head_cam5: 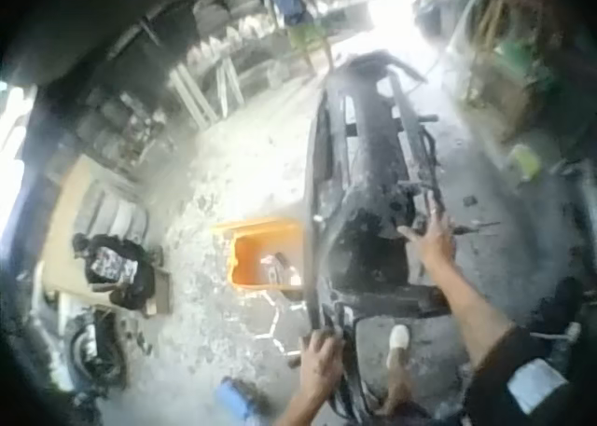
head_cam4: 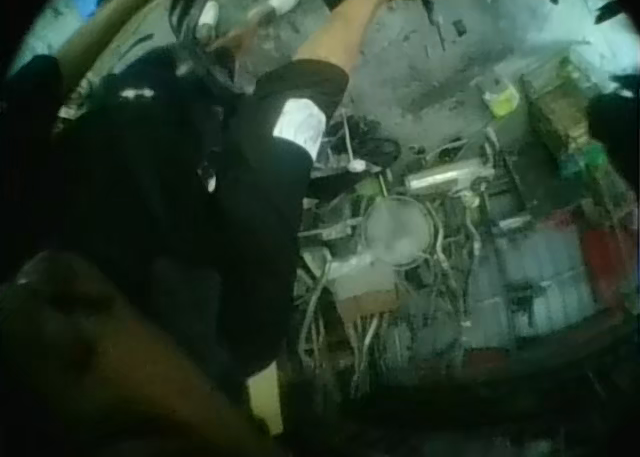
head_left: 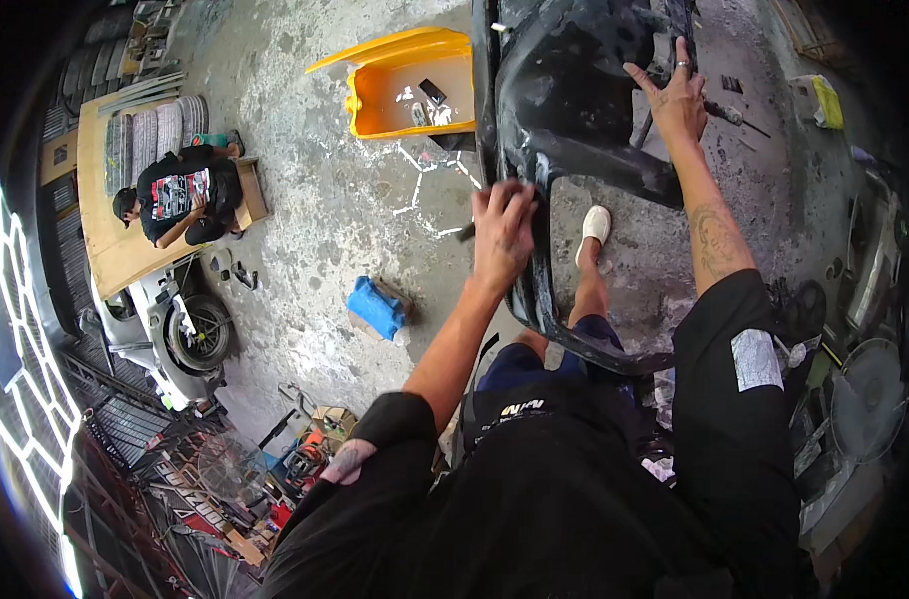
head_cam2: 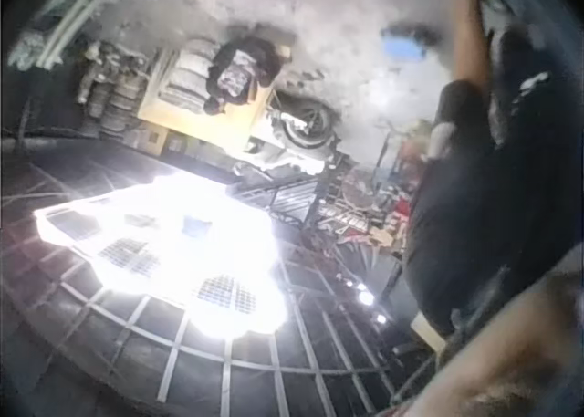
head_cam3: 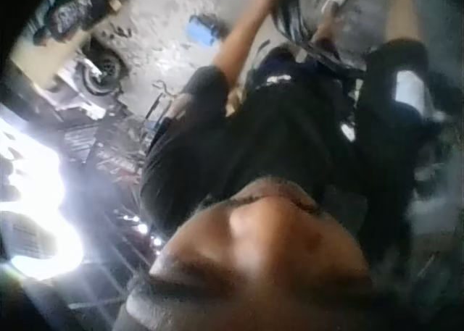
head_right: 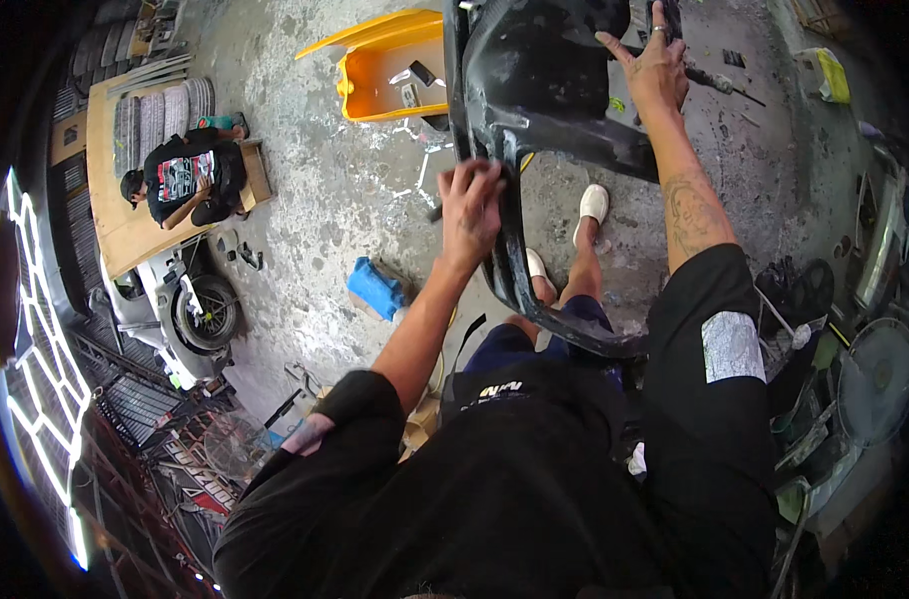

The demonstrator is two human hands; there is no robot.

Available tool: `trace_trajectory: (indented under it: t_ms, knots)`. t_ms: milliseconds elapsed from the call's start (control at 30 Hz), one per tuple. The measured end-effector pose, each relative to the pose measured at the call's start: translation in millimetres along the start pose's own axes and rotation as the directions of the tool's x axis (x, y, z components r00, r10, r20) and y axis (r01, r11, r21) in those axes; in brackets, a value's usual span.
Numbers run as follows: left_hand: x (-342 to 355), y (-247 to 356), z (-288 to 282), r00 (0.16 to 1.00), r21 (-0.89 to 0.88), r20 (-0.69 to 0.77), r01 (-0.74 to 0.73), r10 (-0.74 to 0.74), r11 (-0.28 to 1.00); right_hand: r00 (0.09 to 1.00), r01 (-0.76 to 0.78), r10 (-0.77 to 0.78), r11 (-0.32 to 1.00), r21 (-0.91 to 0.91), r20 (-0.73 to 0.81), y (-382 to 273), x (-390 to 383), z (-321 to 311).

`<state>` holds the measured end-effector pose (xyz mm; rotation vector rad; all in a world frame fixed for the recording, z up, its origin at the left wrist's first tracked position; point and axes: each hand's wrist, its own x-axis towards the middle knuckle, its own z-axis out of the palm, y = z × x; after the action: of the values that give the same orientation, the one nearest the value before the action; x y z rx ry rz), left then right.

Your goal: The person sands a large, curved carbon fiber part using a sanding block. They repeatedly dip the sanding block into a yellow tub of water to wet it before continuing to sand the surface of the part.

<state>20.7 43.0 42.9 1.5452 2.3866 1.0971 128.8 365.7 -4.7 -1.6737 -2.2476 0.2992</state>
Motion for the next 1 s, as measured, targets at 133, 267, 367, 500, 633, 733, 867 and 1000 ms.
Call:
trace_trajectory:
  t_ms: [133,267,367,500,633,733,867,1000]
  knots:
    - [29,-4,3,0.998,0.003,-0.054,-0.012,0.012,1.000,0.991,-0.059,0.049,0.996,0.074,0.125,-10,4,-8]
    - [0,1,4,0.999,0.030,-0.032,0.003,-0.002,1.000,0.995,-0.039,0.033,0.997,0.069,0.093,3,1,-3]
    - [21,-5,-2,0.999,0.065,-0.034,-0.020,0.023,0.998,0.995,-0.019,0.012,0.997,0.076,0.095,-7,-1,-4]
    - [0,-4,1,0.998,0.018,-0.058,-0.039,0.040,0.999,0.994,-0.039,0.031,0.996,0.075,0.104,-1,4,-4]
    - [7,-2,-4,0.998,0.057,-0.034,-0.048,0.050,0.997,0.998,-0.021,0.015,0.996,0.083,0.069,-5,2,-1]
    - [19,-1,5,0.997,0.031,-0.073,-0.028,0.030,0.999,0.998,-0.007,0.000,0.995,0.104,0.061,-2,6,-4]
    - [0,-2,3,0.999,0.002,-0.032,-0.009,0.009,1.000,0.997,-0.027,0.022,0.997,0.075,0.069,6,2,2]
    - [21,-5,8,0.996,0.017,-0.086,-0.017,0.019,1.000,0.996,-0.033,0.026,0.995,0.091,0.083,0,4,1]
